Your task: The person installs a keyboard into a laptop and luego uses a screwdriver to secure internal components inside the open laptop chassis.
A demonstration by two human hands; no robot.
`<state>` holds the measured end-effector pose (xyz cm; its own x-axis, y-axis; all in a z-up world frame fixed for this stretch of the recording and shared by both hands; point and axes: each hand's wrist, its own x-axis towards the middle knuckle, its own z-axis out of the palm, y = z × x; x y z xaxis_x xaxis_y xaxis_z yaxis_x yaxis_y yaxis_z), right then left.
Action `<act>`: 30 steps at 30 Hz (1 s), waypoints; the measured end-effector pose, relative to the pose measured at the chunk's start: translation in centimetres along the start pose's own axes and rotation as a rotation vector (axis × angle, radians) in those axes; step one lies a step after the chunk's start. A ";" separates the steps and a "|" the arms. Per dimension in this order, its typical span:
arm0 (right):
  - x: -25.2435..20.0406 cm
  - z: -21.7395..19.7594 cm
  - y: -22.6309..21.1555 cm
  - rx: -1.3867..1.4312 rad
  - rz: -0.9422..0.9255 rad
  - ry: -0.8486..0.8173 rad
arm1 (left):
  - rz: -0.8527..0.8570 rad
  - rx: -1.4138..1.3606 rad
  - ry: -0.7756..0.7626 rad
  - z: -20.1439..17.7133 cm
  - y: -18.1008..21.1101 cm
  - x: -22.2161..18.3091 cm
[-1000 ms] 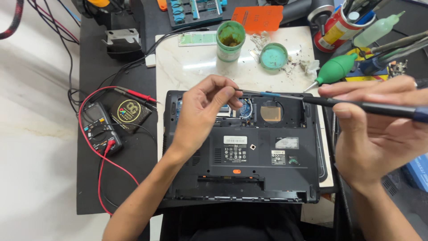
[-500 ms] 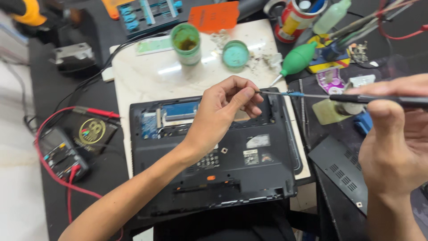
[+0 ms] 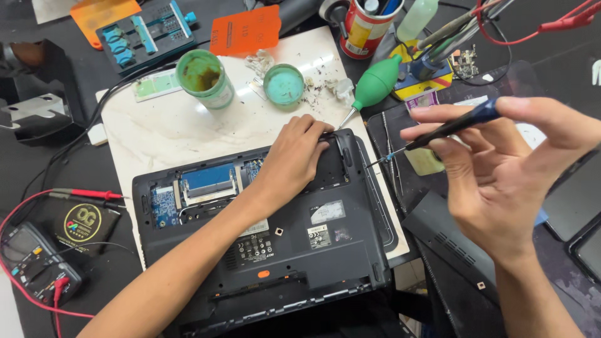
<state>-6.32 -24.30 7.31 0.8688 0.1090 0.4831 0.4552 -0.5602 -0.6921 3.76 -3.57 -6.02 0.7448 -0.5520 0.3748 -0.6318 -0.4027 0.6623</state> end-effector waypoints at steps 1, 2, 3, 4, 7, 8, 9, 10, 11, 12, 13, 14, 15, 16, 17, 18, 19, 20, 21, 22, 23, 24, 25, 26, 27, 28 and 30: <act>0.0 0.1 0.1 0.038 -0.003 0.003 | 0.007 0.035 0.010 0.2 0.0 -0.3; -0.1 0.1 0.2 0.077 -0.006 0.007 | 0.013 0.071 0.019 0.3 0.1 -0.5; 0.0 0.2 0.3 0.096 -0.006 0.006 | 0.025 0.106 0.033 0.3 0.2 -0.5; 0.1 0.2 0.4 0.115 -0.005 0.005 | 0.026 0.111 0.030 0.2 0.2 -0.4; 0.1 0.7 0.6 0.125 0.016 -0.018 | 0.021 0.110 0.026 0.2 0.4 -0.5; 0.1 0.8 0.7 0.130 0.015 -0.021 | 0.020 0.106 0.025 0.2 0.3 -0.5; 0.2 0.9 0.8 0.137 0.013 -0.027 | 0.016 0.104 0.026 0.1 0.3 -0.5; 0.2 1.0 0.8 0.130 0.018 -0.027 | 0.020 0.102 0.029 0.1 0.3 -0.6; 0.2 0.9 0.7 0.122 0.020 -0.025 | 0.026 0.101 0.033 0.1 0.3 -0.6; 0.2 0.9 0.7 0.113 0.022 -0.023 | 0.033 0.100 0.036 0.1 0.2 -0.6; 0.1 1.0 0.8 0.113 0.016 -0.024 | 0.034 0.102 0.037 0.2 0.2 -0.6; 0.0 1.1 1.0 0.112 0.009 -0.025 | 0.035 0.105 0.037 0.2 0.2 -0.6; -0.2 1.2 1.2 0.113 0.002 -0.025 | 0.036 0.109 0.038 0.2 0.2 -0.6; -0.4 1.3 1.5 0.115 0.016 -0.023 | 0.034 0.106 0.039 0.2 0.2 -0.7; -0.6 1.5 1.8 0.118 0.028 -0.019 | 0.034 0.104 0.040 0.2 0.2 -0.7; -0.8 1.6 2.3 0.102 0.024 0.009 | 0.033 0.102 0.041 0.2 0.2 -0.7; -1.0 1.8 2.6 0.086 0.021 0.035 | 0.034 0.104 0.042 0.1 0.3 -0.7; -1.1 1.9 3.1 0.052 0.002 0.086 | 0.034 0.106 0.042 0.1 0.3 -0.7; -1.2 1.9 3.5 0.016 -0.018 0.140 | 0.038 0.109 0.043 0.1 0.3 -0.6; -1.6 1.9 3.7 0.036 -0.032 0.123 | 0.037 0.095 0.041 0.0 0.4 -0.6; -2.0 1.8 3.8 0.059 -0.046 0.107 | 0.036 0.081 0.039 0.0 0.5 -0.6; -2.3 1.8 3.9 0.080 -0.056 0.109 | 0.035 0.067 0.037 -0.1 0.6 -0.6; -2.6 1.8 4.0 0.101 -0.066 0.112 | 0.053 0.053 0.035 -0.1 0.8 -0.6; -2.7 1.8 4.3 0.118 -0.071 0.133 | 0.070 0.038 0.033 -0.1 0.9 -0.6; -2.7 1.8 4.4 0.118 -0.082 0.142 | 0.089 0.024 0.032 -0.2 1.0 -0.5; -2.7 1.9 4.4 0.119 -0.092 0.150 | 0.130 0.009 0.035 -0.2 1.1 -0.5; -2.5 2.0 4.0 0.122 -0.069 0.145 | 0.212 -0.025 0.036 0.1 1.5 -0.7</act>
<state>-6.25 -25.18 2.29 0.8015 0.0198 0.5977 0.5409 -0.4504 -0.7104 2.30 -3.87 -5.29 0.6036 -0.5954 0.5302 -0.7697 -0.2620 0.5821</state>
